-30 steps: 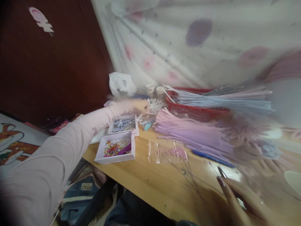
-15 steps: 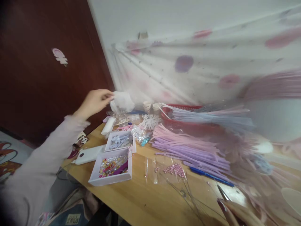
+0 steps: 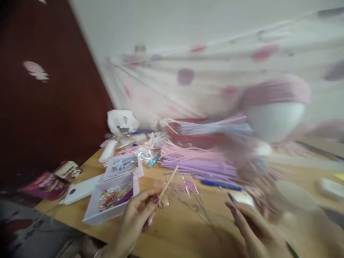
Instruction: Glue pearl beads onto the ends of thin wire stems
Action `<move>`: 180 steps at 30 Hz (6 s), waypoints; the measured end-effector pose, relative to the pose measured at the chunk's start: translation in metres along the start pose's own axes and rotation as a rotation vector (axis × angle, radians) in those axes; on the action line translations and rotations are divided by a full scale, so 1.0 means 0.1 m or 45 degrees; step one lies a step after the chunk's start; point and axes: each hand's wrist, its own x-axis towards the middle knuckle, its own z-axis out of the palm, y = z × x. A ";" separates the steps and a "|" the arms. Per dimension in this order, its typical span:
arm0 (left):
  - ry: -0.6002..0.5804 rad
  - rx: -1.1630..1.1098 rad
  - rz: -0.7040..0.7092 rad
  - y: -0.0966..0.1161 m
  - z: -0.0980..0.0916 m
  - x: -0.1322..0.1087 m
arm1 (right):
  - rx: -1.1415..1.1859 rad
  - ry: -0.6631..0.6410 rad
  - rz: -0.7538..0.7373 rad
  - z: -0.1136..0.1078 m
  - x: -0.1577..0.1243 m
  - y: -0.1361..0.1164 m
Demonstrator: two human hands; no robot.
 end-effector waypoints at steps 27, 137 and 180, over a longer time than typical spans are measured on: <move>-0.342 0.584 0.234 -0.12 0.63 0.29 | 0.242 0.235 -0.032 0.18 -0.12 -0.39; -0.389 0.997 0.691 -0.08 0.55 0.30 | 0.105 0.243 -0.243 0.13 -0.12 -0.39; 0.167 1.411 0.511 -0.54 -0.34 -0.09 | -0.139 0.272 -0.219 0.16 -0.12 -0.14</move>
